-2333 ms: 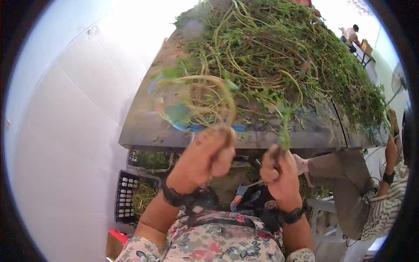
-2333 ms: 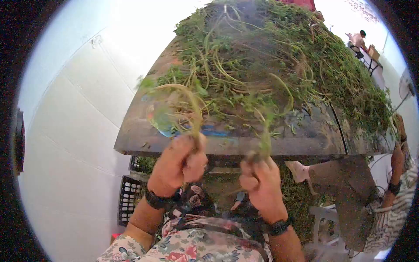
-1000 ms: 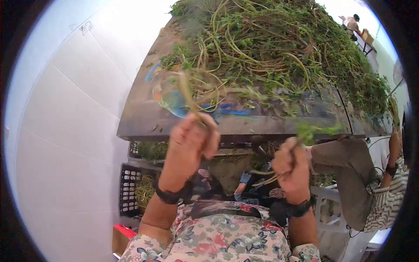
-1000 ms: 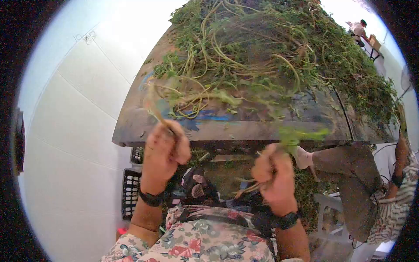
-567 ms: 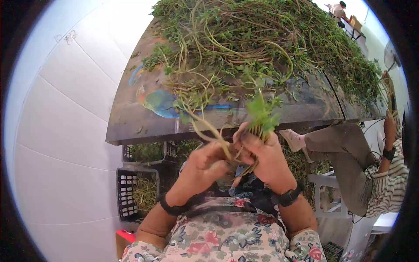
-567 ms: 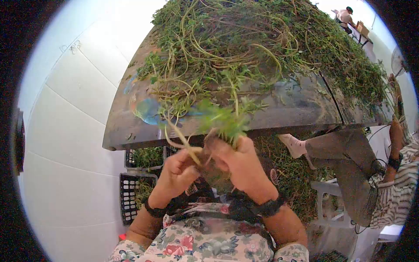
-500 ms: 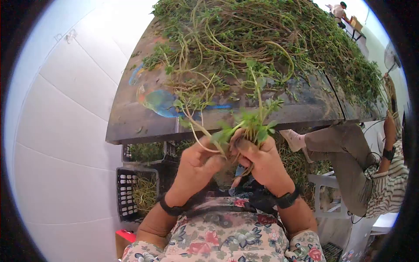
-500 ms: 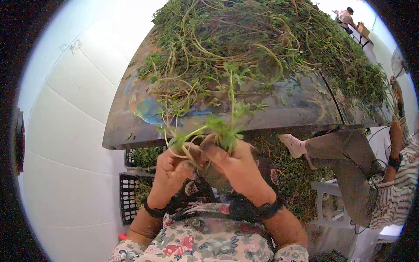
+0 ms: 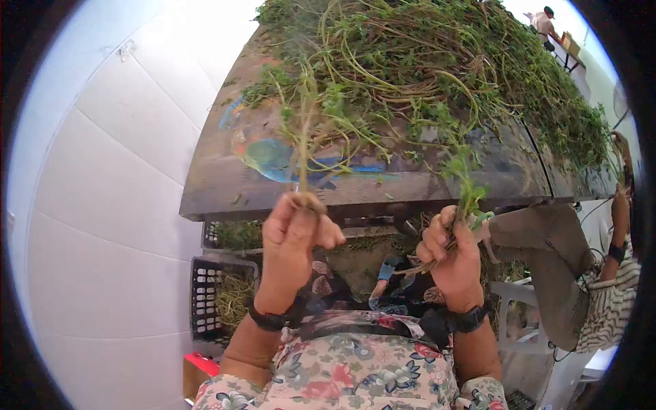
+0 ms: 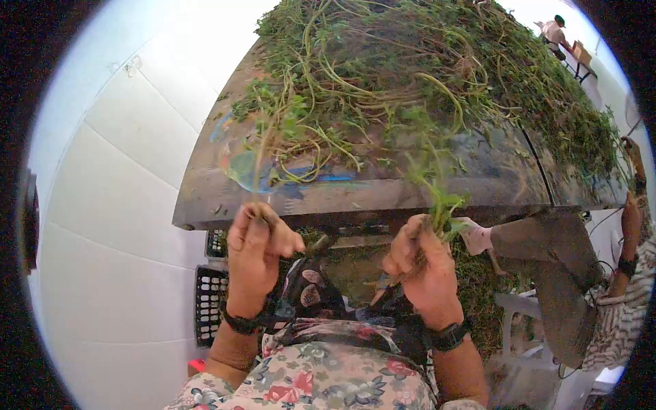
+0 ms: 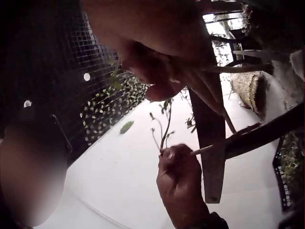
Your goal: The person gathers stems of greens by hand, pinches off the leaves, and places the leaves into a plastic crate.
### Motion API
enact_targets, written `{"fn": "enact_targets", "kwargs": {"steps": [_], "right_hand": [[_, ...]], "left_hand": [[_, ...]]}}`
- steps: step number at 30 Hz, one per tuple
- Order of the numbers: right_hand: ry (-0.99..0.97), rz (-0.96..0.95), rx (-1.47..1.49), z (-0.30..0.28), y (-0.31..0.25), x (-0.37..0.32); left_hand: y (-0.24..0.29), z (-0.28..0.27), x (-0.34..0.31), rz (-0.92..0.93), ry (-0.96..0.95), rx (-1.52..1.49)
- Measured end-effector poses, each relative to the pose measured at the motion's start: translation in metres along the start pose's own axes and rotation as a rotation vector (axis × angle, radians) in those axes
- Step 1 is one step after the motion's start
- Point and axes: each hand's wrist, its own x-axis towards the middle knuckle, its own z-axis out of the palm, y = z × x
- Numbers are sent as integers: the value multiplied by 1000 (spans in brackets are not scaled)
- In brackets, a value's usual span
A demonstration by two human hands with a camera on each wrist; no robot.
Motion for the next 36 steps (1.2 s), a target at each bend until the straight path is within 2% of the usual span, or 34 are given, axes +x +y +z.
{"fn": "enact_targets", "kwargs": {"steps": [1, 2, 5, 9, 11, 13, 16, 19, 22, 25, 27, 29, 32, 35, 36], "right_hand": [[8, 7, 15, -1, -4, 0], [124, 68, 0, 4, -3, -2], [20, 164, -160, 16, -4, 2], [-76, 187, -196, 26, -7, 12], [-15, 142, -213, 37, -9, 12], [9, 124, -252, 39, -9, 11], [-103, 141, -293, 26, -6, 12], [-158, -4, -644, 18, -6, 13], [-283, -566, -1467, 10, -9, 18], [-69, -275, -736, 15, -5, 17], [-99, -241, -883, 12, -7, 14], [-138, -8, -224, 17, -3, 15], [-115, -51, -380, 16, 2, 13], [-74, -82, -267, 19, 3, 12], [-109, -153, -575, 16, 3, 11]], "left_hand": [[-4, 1, -3, -18, -55, 72], [-9, 1, -6, -33, -114, 142], [-17, 5, -9, -54, -262, 341], [-18, 12, -15, -101, -412, 547], [-18, 14, -15, -61, -482, 600], [-20, 13, -15, -96, -504, 656], [-20, 13, -15, -97, -513, 657], [-13, 22, -14, -138, -544, 652], [-16, 18, -12, -145, -621, 649], [-14, 16, -13, -147, -632, 662], [-14, 15, -12, -118, -615, 677], [-16, 16, -11, -47, -597, 684], [-16, 20, -13, -229, -553, 622], [-25, 18, -12, -79, -475, 793], [-31, 17, -12, -29, -437, 802]]}}
